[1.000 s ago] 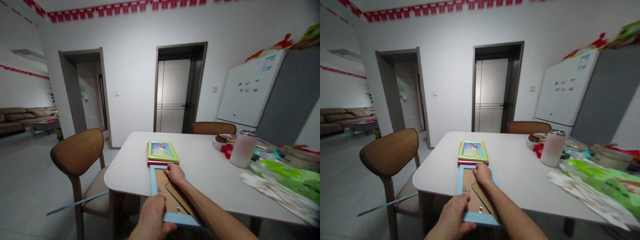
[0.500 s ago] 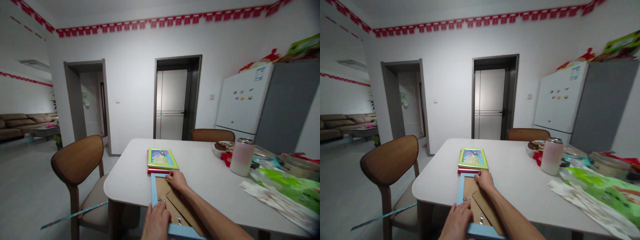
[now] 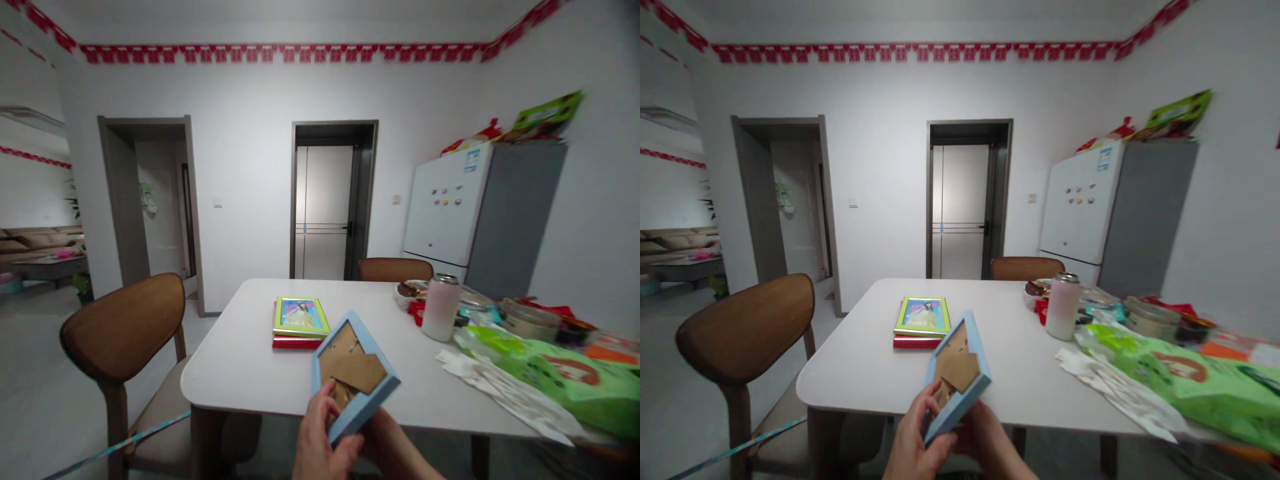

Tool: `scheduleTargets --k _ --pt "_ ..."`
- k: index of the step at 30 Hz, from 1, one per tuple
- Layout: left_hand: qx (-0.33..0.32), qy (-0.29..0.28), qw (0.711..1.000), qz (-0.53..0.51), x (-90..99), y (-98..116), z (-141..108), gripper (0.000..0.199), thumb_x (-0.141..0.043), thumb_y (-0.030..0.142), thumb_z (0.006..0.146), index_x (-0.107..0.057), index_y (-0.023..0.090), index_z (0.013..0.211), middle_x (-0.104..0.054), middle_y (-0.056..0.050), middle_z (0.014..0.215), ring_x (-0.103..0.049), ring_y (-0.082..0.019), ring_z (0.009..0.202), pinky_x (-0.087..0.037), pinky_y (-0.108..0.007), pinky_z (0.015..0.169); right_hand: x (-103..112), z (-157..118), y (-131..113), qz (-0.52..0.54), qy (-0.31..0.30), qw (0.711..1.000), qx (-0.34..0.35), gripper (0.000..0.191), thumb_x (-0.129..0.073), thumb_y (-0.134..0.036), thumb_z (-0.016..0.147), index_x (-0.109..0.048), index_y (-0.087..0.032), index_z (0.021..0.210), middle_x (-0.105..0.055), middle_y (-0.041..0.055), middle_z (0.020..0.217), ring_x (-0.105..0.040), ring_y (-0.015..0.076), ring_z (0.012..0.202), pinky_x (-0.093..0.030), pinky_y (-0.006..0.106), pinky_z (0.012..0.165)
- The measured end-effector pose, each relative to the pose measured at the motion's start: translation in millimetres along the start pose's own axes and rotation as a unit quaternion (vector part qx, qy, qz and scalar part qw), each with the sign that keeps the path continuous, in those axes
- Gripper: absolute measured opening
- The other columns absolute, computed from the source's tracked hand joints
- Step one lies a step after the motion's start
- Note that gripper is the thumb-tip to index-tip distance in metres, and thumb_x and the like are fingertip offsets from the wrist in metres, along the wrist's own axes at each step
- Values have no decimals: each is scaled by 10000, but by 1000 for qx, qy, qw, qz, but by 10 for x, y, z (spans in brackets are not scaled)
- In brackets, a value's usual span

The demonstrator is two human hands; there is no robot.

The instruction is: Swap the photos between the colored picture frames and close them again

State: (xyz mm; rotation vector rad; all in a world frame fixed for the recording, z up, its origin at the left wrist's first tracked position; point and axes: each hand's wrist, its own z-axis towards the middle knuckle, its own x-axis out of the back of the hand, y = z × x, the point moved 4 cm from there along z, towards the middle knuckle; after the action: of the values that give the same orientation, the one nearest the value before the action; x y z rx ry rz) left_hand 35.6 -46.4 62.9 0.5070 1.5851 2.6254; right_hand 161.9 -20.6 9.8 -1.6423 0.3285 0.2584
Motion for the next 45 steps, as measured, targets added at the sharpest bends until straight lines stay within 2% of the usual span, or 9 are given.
scheduleTargets --k 4,9,12,15,21,28,33,41,45 --pt "13 58 981 -185 -238 105 121 247 -567 203 631 -514 179 870 -541 -91 1099 -492 -229 1013 -391 -279 832 -217 -80 -8 155 31 986 42 295 -607 -367 613 -605 -181 841 -642 -2 662 -586 139 620 -450 232 577" --pt "18 68 954 -291 -272 134 559 548 -570 155 624 -337 171 1120 -547 -104 1082 -532 -198 964 -401 -297 838 490 -12 -413 47 208 971 106 640 -604 -306 594 -396 -186 1188 -666 1 802 -610 163 709 -465 254 647" --pt "74 28 975 -207 -370 -57 767 592 -558 114 624 -323 135 1167 -556 -108 1082 -544 -187 951 -413 -262 819 1060 84 -748 -224 277 931 74 609 -478 -311 676 -358 -101 1235 -668 56 835 -610 157 646 -453 241 615" --pt "110 -16 986 -122 -583 -264 812 551 -551 76 624 -385 114 1148 -592 -98 1036 -558 -182 928 -420 -234 796 1432 239 -1008 -437 262 857 74 541 -406 -256 686 -429 -46 1183 -659 93 882 -610 157 672 -437 233 636" --pt "127 -45 990 37 -869 -405 762 445 -553 172 673 -452 168 1106 -595 -66 1034 -501 -216 1002 -342 -302 874 1778 530 -1072 -544 228 804 82 337 -461 -204 603 -655 -145 872 -679 46 801 -598 186 765 -404 230 681" --pt "104 -76 974 186 -938 -479 803 345 -556 174 669 -524 142 1012 -569 -100 1046 -439 -259 1051 -161 -404 962 1851 681 -1032 -652 220 722 73 330 -431 -201 647 -645 -150 892 -673 79 792 -593 212 760 -386 262 643" --pt "100 -71 970 209 -703 -580 824 468 -565 182 669 -462 125 1122 -530 -114 1126 -422 -242 1081 -200 -351 960 1540 747 -1050 -702 240 664 98 350 -418 -178 681 -613 -93 959 -634 159 920 -563 253 871 -364 330 759" --pt "166 50 971 165 238 -799 1067 492 -519 239 734 -388 88 1184 -496 -161 1161 -431 -249 1085 -283 -307 897 -97 1327 -669 -713 79 653 242 445 -480 -263 714 -454 -177 1151 -508 76 1169 -444 186 1053 -311 271 867" --pt "195 102 973 66 457 -880 1093 395 -592 237 686 -504 145 1060 -565 -112 1084 -477 -233 1043 -332 -280 862 -499 1463 -549 -720 62 644 251 376 -538 -187 655 -511 -147 1028 -544 129 1067 -464 242 1005 -331 343 812"
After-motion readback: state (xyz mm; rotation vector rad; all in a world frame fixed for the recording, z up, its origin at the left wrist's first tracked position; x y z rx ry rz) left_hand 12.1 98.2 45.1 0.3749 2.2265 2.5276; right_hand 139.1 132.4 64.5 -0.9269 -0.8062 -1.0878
